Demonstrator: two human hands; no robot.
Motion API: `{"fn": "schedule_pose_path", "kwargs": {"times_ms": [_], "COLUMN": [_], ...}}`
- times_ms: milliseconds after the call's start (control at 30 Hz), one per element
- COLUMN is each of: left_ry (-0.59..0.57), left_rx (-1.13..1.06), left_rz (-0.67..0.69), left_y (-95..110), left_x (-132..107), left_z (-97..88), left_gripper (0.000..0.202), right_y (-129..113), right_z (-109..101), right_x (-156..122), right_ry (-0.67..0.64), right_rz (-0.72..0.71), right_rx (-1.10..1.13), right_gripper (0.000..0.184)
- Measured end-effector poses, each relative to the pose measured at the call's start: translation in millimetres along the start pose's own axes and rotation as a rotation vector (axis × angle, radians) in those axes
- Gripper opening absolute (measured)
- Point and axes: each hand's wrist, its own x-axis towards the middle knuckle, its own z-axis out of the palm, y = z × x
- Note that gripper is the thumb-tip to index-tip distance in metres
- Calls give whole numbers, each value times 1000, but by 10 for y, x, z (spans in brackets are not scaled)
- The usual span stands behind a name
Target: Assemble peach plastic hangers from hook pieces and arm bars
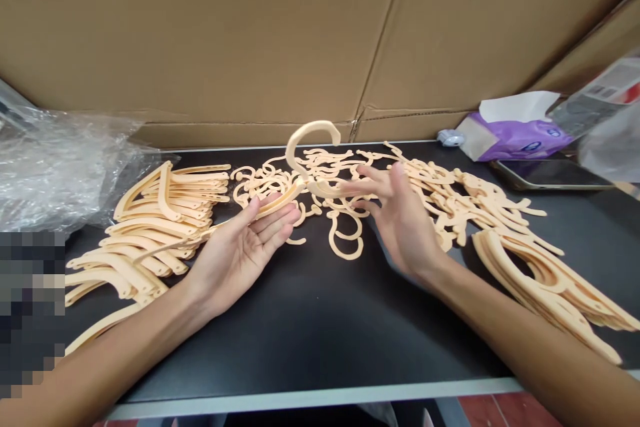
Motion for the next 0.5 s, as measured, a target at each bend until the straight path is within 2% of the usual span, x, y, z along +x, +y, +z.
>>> {"fn": "schedule_pose_path", "kwargs": {"times_ms": [100,200,233,367,500], "left_ry": [-10,-13,-12,-34,-113], "left_rx": [12,15,18,47,75], "left_rz": [6,19,20,49,107], "left_y": [3,19,22,12,7], "left_x": [-2,-3,-3,3,7], "left_z": [-4,-10,-12,-28,-76], "left_gripper": [30,31,31,30,24], "right_y": [0,-8,-10,-4,28], "right_z": [27,22,17,-4,-41], "right_x": [-55,-59,-54,-34,6], "right_ry": [-19,-37,-39,1,35], "right_rz": [-116,-199,-216,-221,-141], "right_rx": [-268,-429,-449,-422,-298], "right_gripper": [35,43,40,20,20]}}
